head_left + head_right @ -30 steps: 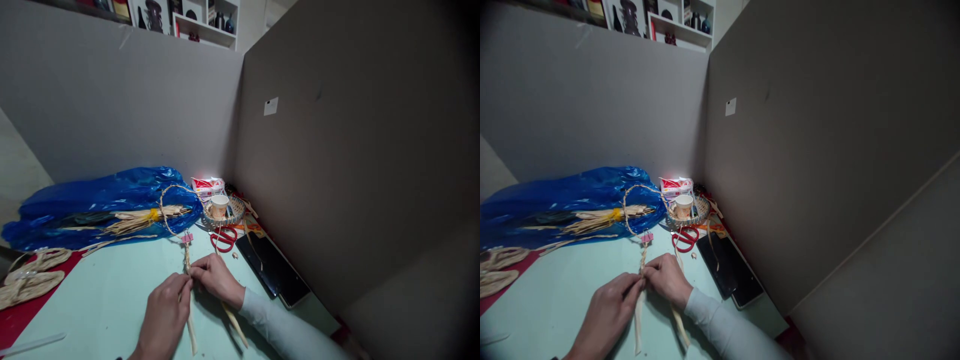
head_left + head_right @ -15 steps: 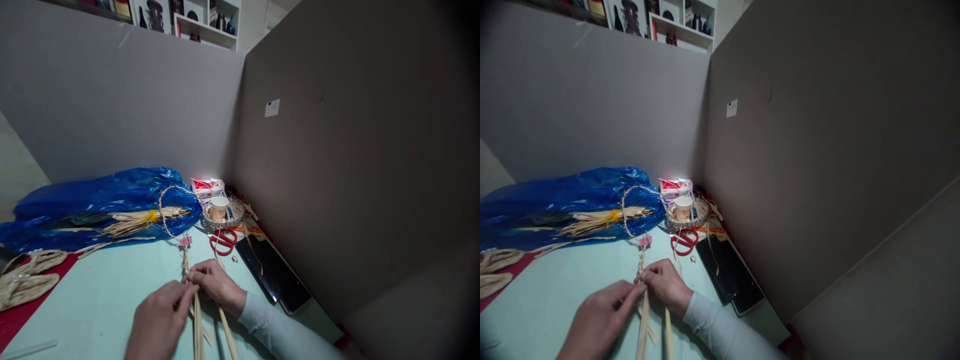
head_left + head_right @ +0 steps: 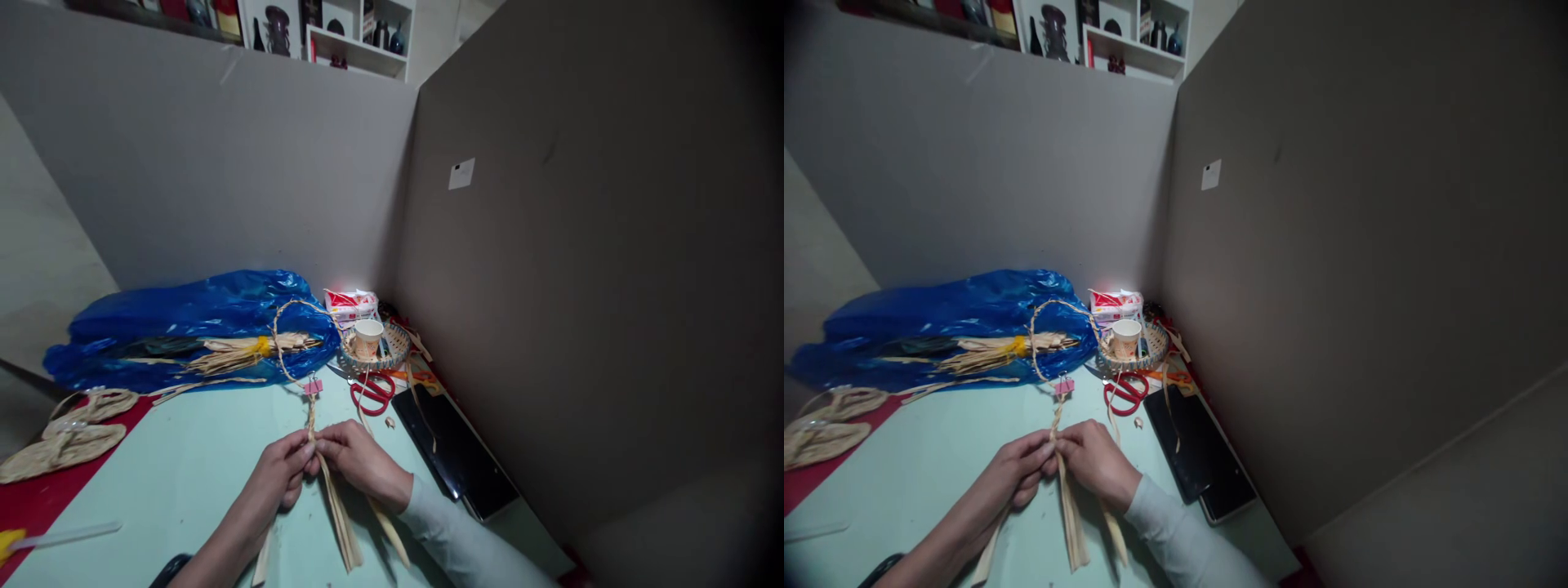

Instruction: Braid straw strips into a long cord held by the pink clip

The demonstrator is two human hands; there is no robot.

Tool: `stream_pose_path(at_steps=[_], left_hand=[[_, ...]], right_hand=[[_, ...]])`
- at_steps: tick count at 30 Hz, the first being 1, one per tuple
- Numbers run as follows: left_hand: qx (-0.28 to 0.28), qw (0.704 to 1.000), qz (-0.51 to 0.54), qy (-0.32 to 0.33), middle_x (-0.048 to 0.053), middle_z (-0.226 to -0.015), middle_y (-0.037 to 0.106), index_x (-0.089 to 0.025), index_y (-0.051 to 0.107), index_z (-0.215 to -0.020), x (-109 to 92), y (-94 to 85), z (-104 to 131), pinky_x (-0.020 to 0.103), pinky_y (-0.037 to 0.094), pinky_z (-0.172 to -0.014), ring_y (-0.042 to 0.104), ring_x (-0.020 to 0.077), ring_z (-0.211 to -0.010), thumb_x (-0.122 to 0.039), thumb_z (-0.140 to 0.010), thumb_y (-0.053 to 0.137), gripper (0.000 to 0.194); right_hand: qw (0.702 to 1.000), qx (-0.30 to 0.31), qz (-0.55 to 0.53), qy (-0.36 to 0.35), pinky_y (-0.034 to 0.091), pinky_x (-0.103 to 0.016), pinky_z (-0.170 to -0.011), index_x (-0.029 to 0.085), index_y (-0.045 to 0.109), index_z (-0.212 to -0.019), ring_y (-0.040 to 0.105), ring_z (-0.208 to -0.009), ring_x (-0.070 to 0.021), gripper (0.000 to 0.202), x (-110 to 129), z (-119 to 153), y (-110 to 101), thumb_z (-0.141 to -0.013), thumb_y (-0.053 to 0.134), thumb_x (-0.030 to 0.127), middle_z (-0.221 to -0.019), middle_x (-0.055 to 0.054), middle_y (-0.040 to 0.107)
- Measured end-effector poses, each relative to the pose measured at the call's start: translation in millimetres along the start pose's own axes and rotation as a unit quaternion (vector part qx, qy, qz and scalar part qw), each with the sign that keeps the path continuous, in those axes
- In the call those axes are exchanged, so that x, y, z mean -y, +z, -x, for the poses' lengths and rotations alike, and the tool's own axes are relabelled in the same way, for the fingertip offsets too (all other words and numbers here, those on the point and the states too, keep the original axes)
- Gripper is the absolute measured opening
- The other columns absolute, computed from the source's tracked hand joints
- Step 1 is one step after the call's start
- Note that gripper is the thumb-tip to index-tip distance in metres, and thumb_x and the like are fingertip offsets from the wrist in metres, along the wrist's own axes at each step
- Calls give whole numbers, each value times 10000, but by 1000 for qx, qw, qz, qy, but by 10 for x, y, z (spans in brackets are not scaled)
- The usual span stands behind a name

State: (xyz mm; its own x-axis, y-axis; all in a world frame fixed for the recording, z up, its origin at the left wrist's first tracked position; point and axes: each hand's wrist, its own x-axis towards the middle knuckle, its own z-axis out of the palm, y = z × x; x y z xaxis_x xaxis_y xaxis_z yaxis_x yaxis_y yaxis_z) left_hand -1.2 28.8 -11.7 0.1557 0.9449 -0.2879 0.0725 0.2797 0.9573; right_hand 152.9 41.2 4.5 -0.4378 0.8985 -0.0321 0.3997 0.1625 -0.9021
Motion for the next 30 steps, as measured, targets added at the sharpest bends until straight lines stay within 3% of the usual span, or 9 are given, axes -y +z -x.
stream_pose_path(at_steps=[5, 10, 17, 22, 26, 30], left_hand=[[-51, 996, -66, 20, -115, -460, 318, -171, 631, -676, -6, -17, 12, 228, 131, -430, 205, 69, -410, -587, -622, 676, 422], [-96, 983, -141, 73, -53, -449, 416, -192, 560, -465, -12, 3, 35, 264, 247, -524, 362, 129, -488, -517, -663, 658, 393], [-102, 975, -177, 85, 4, -544, 623, -202, 635, -509, 30, 17, 39, 292, 366, -656, 572, 241, -670, -449, -705, 584, 319], [-88, 982, -152, 72, -38, -397, 471, -210, 585, -465, 39, 20, 59, 272, 321, -557, 441, 175, -495, -482, -710, 573, 366], [-67, 990, -104, 65, -36, -441, 477, -210, 517, -449, -15, 12, 98, 255, 300, -537, 408, 150, -510, -501, -698, 591, 390], [-63, 996, -56, 41, -72, -452, 374, -204, 512, -491, -72, -2, 110, 240, 179, -479, 261, 103, -473, -561, -689, 606, 419]], right_hand=[[980, -55, 190, -9, 271, -297, -623, 131, 728, -765, 580, -695, -184, 233, 76, 87, -36, -881, 528, 160, -769, -119, 724], [949, -63, 308, 6, 230, -326, -590, 113, 739, -838, 655, -734, -253, 255, 139, 135, 21, -889, 503, 194, -842, -194, 737], [931, -51, 361, 6, 224, -338, -560, 96, 709, -896, 681, -717, -272, 249, 188, 169, 119, -875, 473, 171, -824, -190, 728], [934, -41, 355, 3, 274, -313, -542, 130, 697, -853, 686, -699, -234, 322, 200, 174, 157, -934, 391, 187, -788, -156, 729], [931, -40, 364, -1, 291, -319, -562, 120, 693, -908, 688, -718, -254, 281, 219, 199, 208, -921, 426, 208, -820, -164, 733], [924, -34, 381, -15, 287, -335, -580, 103, 676, -1011, 682, -730, -288, 282, 236, 237, 251, -908, 436, 209, -863, -181, 737]])
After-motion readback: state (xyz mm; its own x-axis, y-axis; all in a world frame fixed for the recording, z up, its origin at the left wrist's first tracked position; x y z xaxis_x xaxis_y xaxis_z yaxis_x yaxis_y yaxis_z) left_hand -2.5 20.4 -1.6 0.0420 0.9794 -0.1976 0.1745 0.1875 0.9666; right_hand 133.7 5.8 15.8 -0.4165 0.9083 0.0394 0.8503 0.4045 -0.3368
